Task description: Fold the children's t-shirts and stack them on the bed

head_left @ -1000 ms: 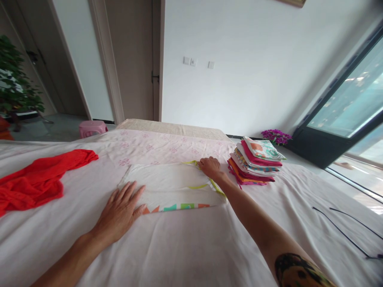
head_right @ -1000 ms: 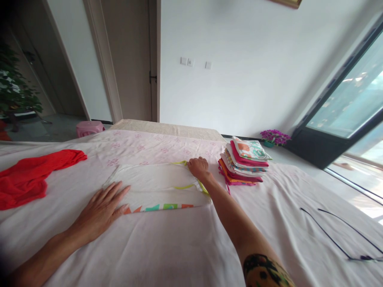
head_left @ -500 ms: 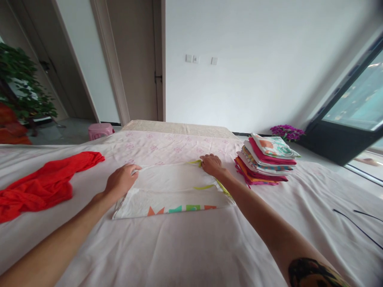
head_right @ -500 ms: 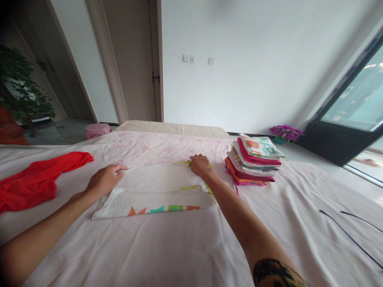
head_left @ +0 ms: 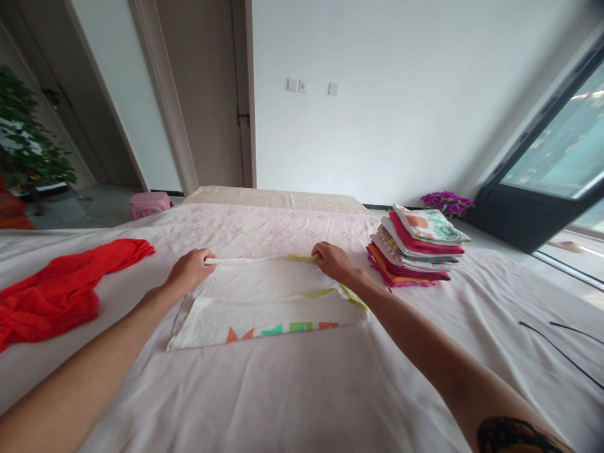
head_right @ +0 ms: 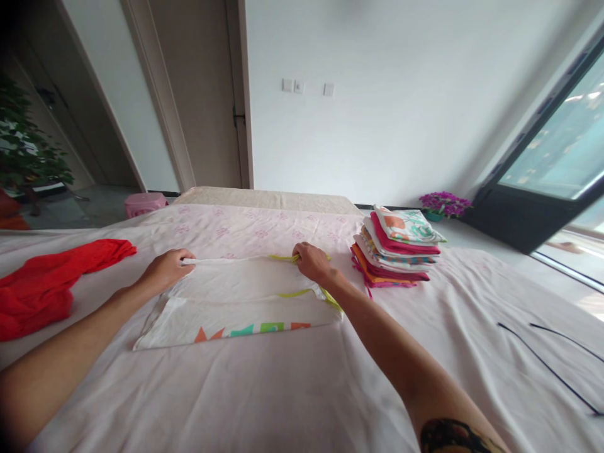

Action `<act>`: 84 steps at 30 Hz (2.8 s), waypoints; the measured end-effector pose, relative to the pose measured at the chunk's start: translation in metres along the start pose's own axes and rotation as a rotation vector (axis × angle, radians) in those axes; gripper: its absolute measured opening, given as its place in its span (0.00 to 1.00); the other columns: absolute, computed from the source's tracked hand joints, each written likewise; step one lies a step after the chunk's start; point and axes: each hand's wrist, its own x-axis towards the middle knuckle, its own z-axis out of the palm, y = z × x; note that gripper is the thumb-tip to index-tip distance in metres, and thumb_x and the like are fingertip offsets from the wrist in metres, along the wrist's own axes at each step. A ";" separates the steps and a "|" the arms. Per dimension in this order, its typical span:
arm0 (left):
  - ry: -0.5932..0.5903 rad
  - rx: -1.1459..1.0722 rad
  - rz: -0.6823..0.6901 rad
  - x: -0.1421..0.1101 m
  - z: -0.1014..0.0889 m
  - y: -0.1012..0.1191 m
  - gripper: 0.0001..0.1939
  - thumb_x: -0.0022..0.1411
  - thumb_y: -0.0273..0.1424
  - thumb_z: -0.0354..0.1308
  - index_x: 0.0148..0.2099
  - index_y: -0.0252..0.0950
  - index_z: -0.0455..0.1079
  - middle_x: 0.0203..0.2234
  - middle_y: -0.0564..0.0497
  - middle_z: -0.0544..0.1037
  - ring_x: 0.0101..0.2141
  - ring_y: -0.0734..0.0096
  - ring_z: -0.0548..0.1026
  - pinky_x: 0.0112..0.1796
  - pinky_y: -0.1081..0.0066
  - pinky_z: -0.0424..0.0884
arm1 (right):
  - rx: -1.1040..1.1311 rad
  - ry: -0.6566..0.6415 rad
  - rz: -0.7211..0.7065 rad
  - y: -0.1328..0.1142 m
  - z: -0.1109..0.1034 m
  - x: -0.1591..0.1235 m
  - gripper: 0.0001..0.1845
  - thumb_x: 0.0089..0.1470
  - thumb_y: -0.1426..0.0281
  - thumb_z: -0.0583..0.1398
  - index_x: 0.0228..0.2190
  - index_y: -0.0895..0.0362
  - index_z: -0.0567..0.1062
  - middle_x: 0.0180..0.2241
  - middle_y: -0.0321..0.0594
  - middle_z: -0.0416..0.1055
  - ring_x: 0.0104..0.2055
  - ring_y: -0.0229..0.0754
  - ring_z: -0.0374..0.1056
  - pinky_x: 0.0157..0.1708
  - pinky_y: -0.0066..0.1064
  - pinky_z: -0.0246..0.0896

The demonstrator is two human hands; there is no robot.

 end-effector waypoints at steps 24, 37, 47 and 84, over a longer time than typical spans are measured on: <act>0.072 -0.086 0.154 -0.080 0.004 -0.015 0.10 0.55 0.31 0.48 0.39 0.40 0.68 0.41 0.51 0.79 0.40 0.67 0.77 0.42 0.71 0.68 | 0.128 0.125 -0.309 0.025 0.005 -0.073 0.21 0.54 0.82 0.55 0.41 0.51 0.81 0.40 0.40 0.76 0.43 0.41 0.70 0.44 0.30 0.62; 0.186 0.121 0.420 -0.082 -0.001 -0.017 0.17 0.52 0.20 0.45 0.36 0.39 0.72 0.42 0.49 0.80 0.45 0.62 0.75 0.50 0.64 0.66 | 0.075 0.188 -0.387 0.023 -0.013 -0.087 0.26 0.44 0.87 0.54 0.35 0.50 0.82 0.35 0.38 0.79 0.47 0.46 0.67 0.49 0.39 0.55; 0.080 0.132 0.418 -0.087 0.003 -0.005 0.15 0.55 0.19 0.44 0.36 0.39 0.69 0.34 0.51 0.77 0.39 0.65 0.74 0.43 0.64 0.67 | 0.163 0.088 -0.396 0.027 -0.002 -0.083 0.25 0.42 0.86 0.52 0.35 0.54 0.80 0.36 0.39 0.76 0.41 0.41 0.69 0.44 0.30 0.60; 0.118 0.050 0.372 -0.098 0.020 0.040 0.05 0.63 0.29 0.50 0.38 0.41 0.67 0.37 0.49 0.76 0.40 0.64 0.73 0.42 0.66 0.68 | 0.102 0.109 -0.225 -0.032 0.002 -0.084 0.06 0.58 0.74 0.59 0.37 0.56 0.75 0.38 0.41 0.72 0.42 0.43 0.67 0.44 0.32 0.60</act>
